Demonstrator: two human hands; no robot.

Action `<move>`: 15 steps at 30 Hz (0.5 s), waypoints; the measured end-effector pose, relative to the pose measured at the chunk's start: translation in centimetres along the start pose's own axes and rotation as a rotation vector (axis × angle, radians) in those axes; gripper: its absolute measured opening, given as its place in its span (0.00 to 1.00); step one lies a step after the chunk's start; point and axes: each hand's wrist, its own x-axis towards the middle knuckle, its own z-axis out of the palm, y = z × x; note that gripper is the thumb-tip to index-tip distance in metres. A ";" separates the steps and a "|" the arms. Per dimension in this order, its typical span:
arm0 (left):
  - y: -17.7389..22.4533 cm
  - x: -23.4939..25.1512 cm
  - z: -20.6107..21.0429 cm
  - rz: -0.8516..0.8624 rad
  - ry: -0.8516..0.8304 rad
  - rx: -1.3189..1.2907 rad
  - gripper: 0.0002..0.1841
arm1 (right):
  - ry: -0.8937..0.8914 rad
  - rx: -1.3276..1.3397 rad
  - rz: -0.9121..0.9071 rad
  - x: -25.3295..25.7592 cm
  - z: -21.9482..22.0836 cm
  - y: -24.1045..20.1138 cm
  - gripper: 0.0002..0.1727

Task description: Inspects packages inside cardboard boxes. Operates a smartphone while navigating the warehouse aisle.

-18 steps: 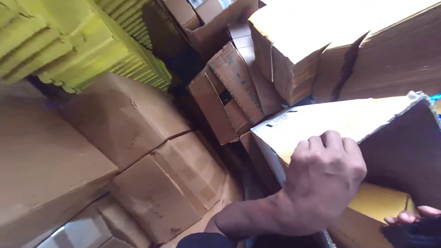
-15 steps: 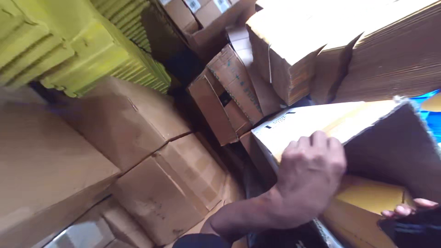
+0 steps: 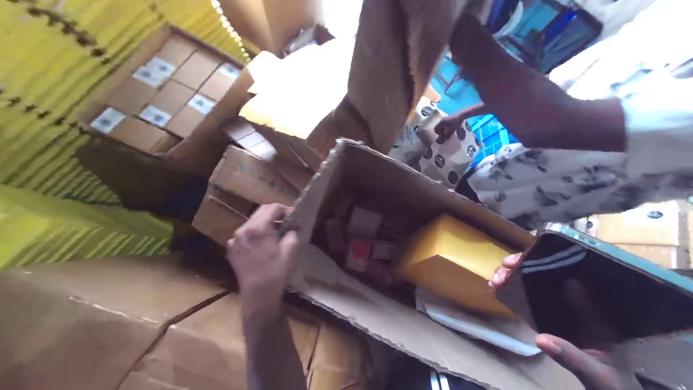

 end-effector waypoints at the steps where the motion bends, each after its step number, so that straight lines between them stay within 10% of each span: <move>1: 0.3 -0.2 0.1 -0.020 -0.007 0.025 0.12 | 0.020 0.007 -0.025 -1.6 -1.7 -0.2 0.39; 8: 3.7 -2.0 0.3 -0.076 0.075 0.261 0.22 | 0.235 0.198 -0.246 -9.7 -14.1 -1.6 0.36; 15: 19.1 -17.0 6.1 0.093 0.096 0.084 0.34 | 0.421 0.244 -0.360 -19.1 -25.6 3.9 0.38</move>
